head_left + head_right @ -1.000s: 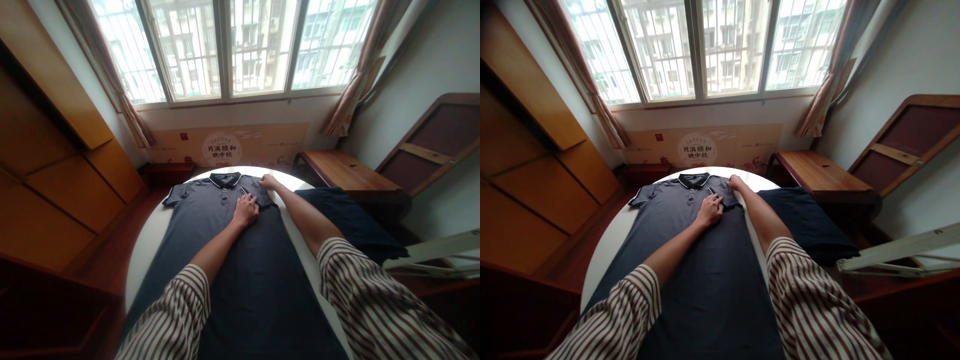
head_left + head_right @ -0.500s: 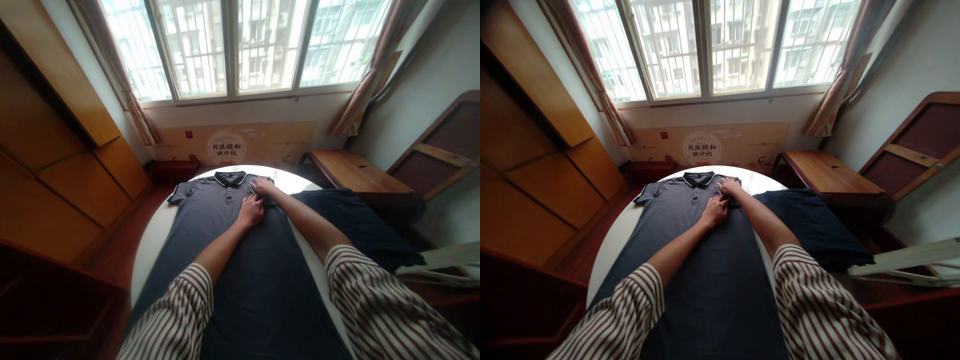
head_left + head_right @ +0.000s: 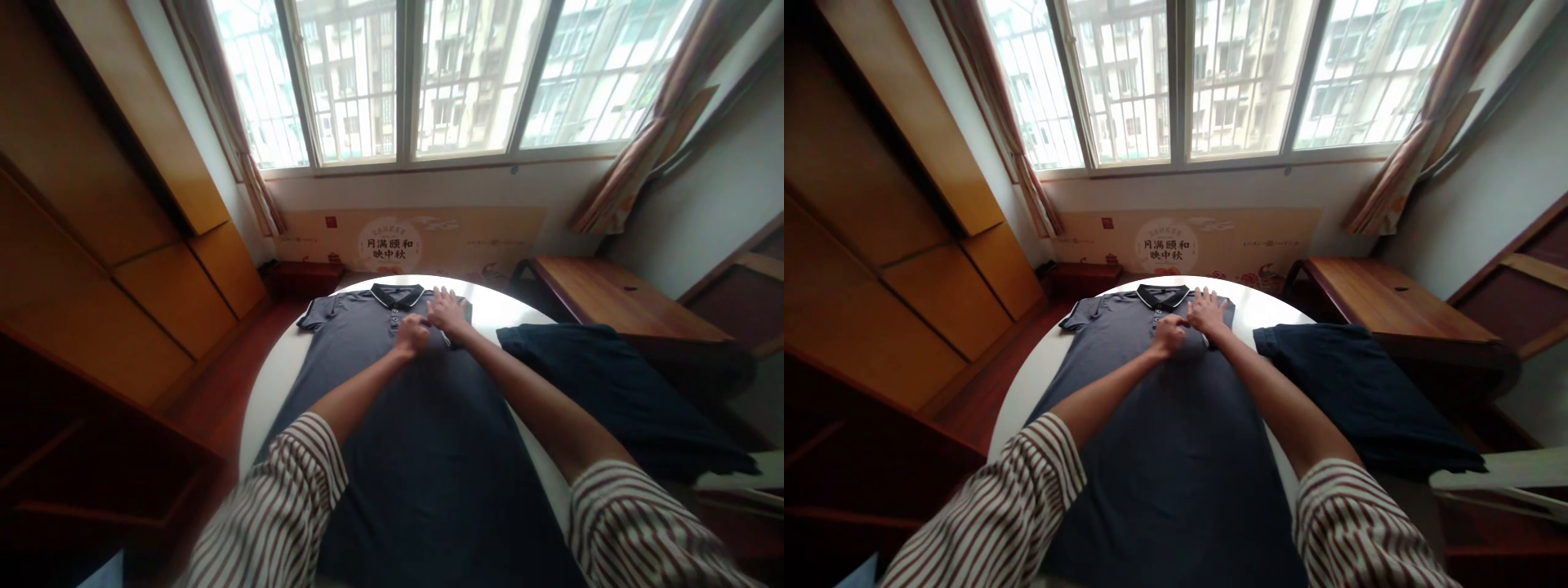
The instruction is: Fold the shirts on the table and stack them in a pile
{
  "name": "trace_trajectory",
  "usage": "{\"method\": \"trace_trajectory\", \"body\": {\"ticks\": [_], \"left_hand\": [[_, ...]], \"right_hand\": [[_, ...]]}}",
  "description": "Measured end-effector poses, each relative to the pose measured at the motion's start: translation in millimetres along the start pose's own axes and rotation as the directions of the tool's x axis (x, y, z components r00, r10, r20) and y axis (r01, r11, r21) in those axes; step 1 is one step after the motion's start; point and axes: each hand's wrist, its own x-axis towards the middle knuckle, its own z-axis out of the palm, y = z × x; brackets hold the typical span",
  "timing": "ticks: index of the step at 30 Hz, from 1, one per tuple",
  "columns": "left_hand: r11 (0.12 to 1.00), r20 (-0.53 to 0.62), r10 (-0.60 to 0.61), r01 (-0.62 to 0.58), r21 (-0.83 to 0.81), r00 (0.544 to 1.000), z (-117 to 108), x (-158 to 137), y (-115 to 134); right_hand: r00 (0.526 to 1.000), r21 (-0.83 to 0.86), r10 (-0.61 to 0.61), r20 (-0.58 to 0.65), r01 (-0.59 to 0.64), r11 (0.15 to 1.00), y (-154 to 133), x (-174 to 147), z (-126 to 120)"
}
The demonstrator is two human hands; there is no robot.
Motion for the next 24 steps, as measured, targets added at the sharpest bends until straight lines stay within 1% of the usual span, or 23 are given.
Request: {"method": "trace_trajectory", "body": {"ticks": [2, 4, 5, 6, 8, 9, 10, 11, 12, 13, 14, 16, 18, 21, 24], "left_hand": [[0.993, -0.084, -0.114, 0.116, 0.018, 0.990, -35.6, 6.2, -34.0], [0.959, -0.176, -0.268, 0.280, 0.042, 0.947, -73.8, 8.0, -77.9], [0.924, -0.217, -0.359, 0.378, 0.052, 0.908, -91.3, 7.3, -101.1], [0.882, -0.257, -0.441, 0.468, 0.056, 0.860, -106.4, 5.7, -123.7], [0.799, -0.314, -0.556, 0.599, 0.052, 0.769, -127.3, 1.8, -163.1], [0.761, -0.328, -0.600, 0.647, 0.046, 0.730, -132.7, 0.3, -178.8], [0.732, -0.334, -0.632, 0.680, 0.039, 0.699, -135.1, -0.4, -191.6], [0.710, -0.332, -0.656, 0.703, 0.032, 0.678, -135.0, -0.3, -201.8], [0.697, -0.327, -0.671, 0.716, 0.026, 0.665, -133.1, 0.7, -209.7], [0.693, -0.322, -0.678, 0.721, 0.020, 0.661, -130.2, 2.4, -215.8], [0.694, -0.319, -0.679, 0.720, 0.015, 0.661, -126.9, 4.7, -220.8], [0.703, -0.323, -0.672, 0.711, 0.004, 0.666, -121.2, 9.9, -228.9], [0.711, -0.327, -0.667, 0.703, -0.014, 0.669, -118.5, 14.9, -237.1], [0.720, -0.316, -0.669, 0.693, -0.048, 0.673, -120.1, 19.1, -251.5], [0.736, -0.337, -0.654, 0.673, -0.076, 0.677, -124.2, 16.3, -266.2]], "right_hand": [[0.996, 0.005, -0.088, 0.014, 0.088, 0.996, -19.1, -35.5, 3.0], [0.973, 0.027, -0.227, 0.050, 0.226, 0.974, -36.8, -81.2, 9.1], [0.934, 0.059, -0.351, 0.065, 0.347, 0.936, -44.7, -105.7, 12.6], [0.882, 0.107, -0.462, 0.090, 0.453, 0.885, -51.8, -129.9, 16.0], [0.773, 0.214, -0.627, 0.099, 0.599, 0.772, -62.7, -171.8, 21.3], [0.727, 0.257, -0.679, 0.096, 0.641, 0.723, -66.3, -187.8, 22.9], [0.686, 0.285, -0.722, 0.087, 0.677, 0.678, -68.6, -199.8, 23.7], [0.652, 0.296, -0.754, 0.078, 0.707, 0.642, -69.7, -207.8, 24.0], [0.630, 0.296, -0.773, 0.070, 0.727, 0.619, -69.9, -212.4, 24.1], [0.621, 0.290, -0.781, 0.067, 0.737, 0.611, -69.4, -214.3, 24.1], [0.624, 0.283, -0.778, 0.068, 0.736, 0.615, -68.4, -214.4, 24.3], [0.647, 0.278, -0.758, 0.081, 0.716, 0.640, -66.2, -212.2, 25.4], [0.655, 0.282, -0.750, 0.089, 0.706, 0.650, -64.8, -210.3, 27.3], [0.647, 0.282, -0.757, 0.088, 0.713, 0.642, -64.3, -210.1, 29.5], [0.647, 0.281, -0.758, 0.081, 0.715, 0.640, -64.4, -211.0, 29.6]]}}
